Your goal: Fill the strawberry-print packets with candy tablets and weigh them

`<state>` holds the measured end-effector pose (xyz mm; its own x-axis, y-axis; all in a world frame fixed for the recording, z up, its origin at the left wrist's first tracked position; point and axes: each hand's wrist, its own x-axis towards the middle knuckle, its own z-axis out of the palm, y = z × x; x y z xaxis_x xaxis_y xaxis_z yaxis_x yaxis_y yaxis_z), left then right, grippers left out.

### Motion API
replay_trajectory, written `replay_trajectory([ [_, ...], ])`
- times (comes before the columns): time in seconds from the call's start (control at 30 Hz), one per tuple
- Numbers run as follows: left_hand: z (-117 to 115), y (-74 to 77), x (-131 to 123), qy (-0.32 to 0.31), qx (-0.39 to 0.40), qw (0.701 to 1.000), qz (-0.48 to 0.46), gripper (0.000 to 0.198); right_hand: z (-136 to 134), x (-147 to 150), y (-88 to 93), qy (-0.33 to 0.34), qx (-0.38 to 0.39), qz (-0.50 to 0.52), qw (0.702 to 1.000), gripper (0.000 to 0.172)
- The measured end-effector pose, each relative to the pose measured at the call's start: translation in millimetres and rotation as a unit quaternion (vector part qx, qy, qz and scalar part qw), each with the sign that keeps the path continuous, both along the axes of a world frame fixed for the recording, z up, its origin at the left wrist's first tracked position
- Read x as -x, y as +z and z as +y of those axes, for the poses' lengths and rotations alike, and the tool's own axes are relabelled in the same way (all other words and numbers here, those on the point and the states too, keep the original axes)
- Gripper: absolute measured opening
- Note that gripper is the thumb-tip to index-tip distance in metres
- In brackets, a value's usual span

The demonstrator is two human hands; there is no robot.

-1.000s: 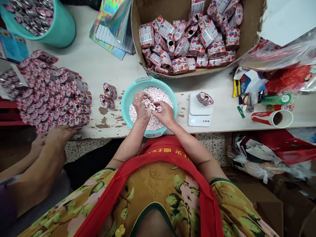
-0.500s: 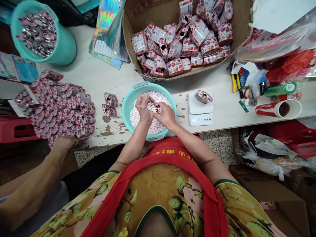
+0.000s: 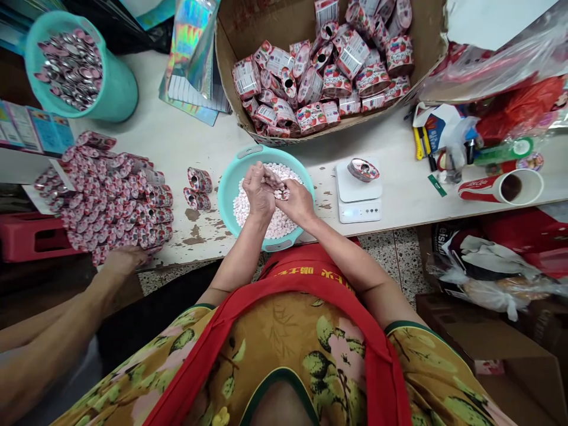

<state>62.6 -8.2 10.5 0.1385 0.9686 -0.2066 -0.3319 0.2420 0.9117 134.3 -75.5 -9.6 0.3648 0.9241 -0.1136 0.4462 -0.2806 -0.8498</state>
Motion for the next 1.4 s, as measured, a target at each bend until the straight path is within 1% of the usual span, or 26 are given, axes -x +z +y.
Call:
replay_trajectory([
  [0.1,-1.0,-0.4,1.2,0.006,-0.003,1.0,0.001,0.037,-1.1,-1.4,1.1,0.016,-0.012,0.017,1.0,0.025],
  [0.2,-6.7,2.0,2.1,-0.037,-0.002,0.999,0.007,0.038,-0.9,-2.4,0.1,0.001,-0.021,0.024,1.0,0.023],
  [0.27,-10.5,7.2,2.1,-0.065,0.005,0.998,0.009,0.041,-1.0,-1.6,-2.4,-0.008,-0.029,0.038,0.999,0.021],
  [0.33,-10.1,14.2,3.3,-0.087,0.014,0.996,0.001,0.043,-2.4,-0.3,-5.6,-0.007,-0.036,0.077,0.996,0.021],
  [0.43,2.8,19.1,14.0,-0.098,0.018,0.995,-0.009,0.045,-8.4,-1.6,-9.4,-0.009,-0.07,0.166,0.984,0.03],
  [0.5,16.8,12.3,28.6,-0.088,0.009,0.996,0.012,0.045,-15.0,-5.8,-9.6,-0.013,-0.096,0.221,0.971,0.038],
  [0.53,23.3,5.3,37.0,-0.087,0.0,0.995,0.048,0.044,-18.7,-8.5,-8.9,-0.011,-0.103,0.244,0.964,0.04],
  [0.57,28.5,-3.6,45.4,-0.102,-0.012,0.988,0.116,0.042,-22.3,-11.4,-7.8,-0.007,-0.105,0.265,0.959,0.042],
  [0.6,31.8,-13.9,52.8,-0.129,-0.024,0.97,0.205,0.039,-25.5,-14.1,-6.4,-0.002,-0.106,0.281,0.954,0.043],
  [0.63,32.8,-24.8,58.8,-0.16,-0.032,0.941,0.297,0.034,-28.4,-16.4,-5.1,0.002,-0.105,0.292,0.951,0.044],
  [0.7,28.4,-45.5,64.6,-0.23,-0.054,0.857,0.458,0.021,-32.6,-19.5,-3.1,0.005,-0.104,0.301,0.948,0.044],
  [0.73,23.9,-54.0,64.5,-0.262,-0.071,0.813,0.515,0.021,-34.0,-20.3,-2.6,0.004,-0.102,0.301,0.948,0.044],
  [0.77,18.6,-60.8,62.9,-0.289,-0.088,0.776,0.553,0.023,-35.3,-20.8,-2.6,0.001,-0.101,0.3,0.948,0.043],
  [0.83,8.7,-69.0,57.7,-0.333,-0.116,0.716,0.603,0.025,-37.3,-21.0,-3.5,-0.003,-0.101,0.299,0.949,0.044],
  [0.87,5.3,-70.8,55.5,-0.348,-0.12,0.701,0.611,0.024,-38.0,-20.9,-4.2,-0.003,-0.102,0.299,0.949,0.044],
  [0.9,3.4,-71.4,54.5,-0.355,-0.115,0.705,0.604,0.021,-38.3,-20.8,-5.0,-0.001,-0.102,0.298,0.949,0.044],
  [0.93,3.2,-71.3,55.0,-0.358,-0.105,0.719,0.586,0.017,-38.0,-20.5,-5.8,0.0,-0.102,0.296,0.95,0.044],
  [1.0,7.0,-69.6,61.0,-0.347,-0.065,0.774,0.526,0.013,-35.3,-19.7,-7.0,-0.001,-0.099,0.285,0.953,0.043],
  [1.07,13.7,-65.7,71.7,-0.308,0.004,0.845,0.437,0.018,-29.8,-18.4,-8.1,0.001,-0.094,0.262,0.96,0.04],
  [1.1,16.8,-62.6,77.4,-0.278,0.038,0.877,0.39,0.021,-26.4,-17.8,-8.8,0.005,-0.093,0.245,0.965,0.039],
  [1.13,19.2,-58.6,82.5,-0.244,0.062,0.904,0.346,0.024,-23.1,-17.1,-9.8,0.01,-0.091,0.224,0.97,0.037],
  [1.17,20.6,-53.7,86.5,-0.216,0.069,0.922,0.313,0.027,-20.0,-16.3,-11.0,0.015,-0.09,0.201,0.975,0.036],
  [1.2,20.8,-48.1,88.9,-0.195,0.06,0.934,0.294,0.028,-17.2,-15.4,-12.5,0.02,-0.088,0.176,0.98,0.034],
  [1.27,18.3,-35.8,88.5,-0.182,0.001,0.936,0.303,0.025,-13.1,-12.8,-16.0,0.028,-0.082,0.13,0.988,0.032],
  [1.3,15.8,-30.0,85.7,-0.19,-0.038,0.926,0.324,0.021,-11.6,-11.1,-17.8,0.033,-0.077,0.113,0.99,0.032],
  [1.4,7.1,-16.2,72.4,-0.237,-0.147,0.866,0.415,0.011,-8.2,-5.7,-21.8,0.041,-0.058,0.074,0.995,0.03],
])
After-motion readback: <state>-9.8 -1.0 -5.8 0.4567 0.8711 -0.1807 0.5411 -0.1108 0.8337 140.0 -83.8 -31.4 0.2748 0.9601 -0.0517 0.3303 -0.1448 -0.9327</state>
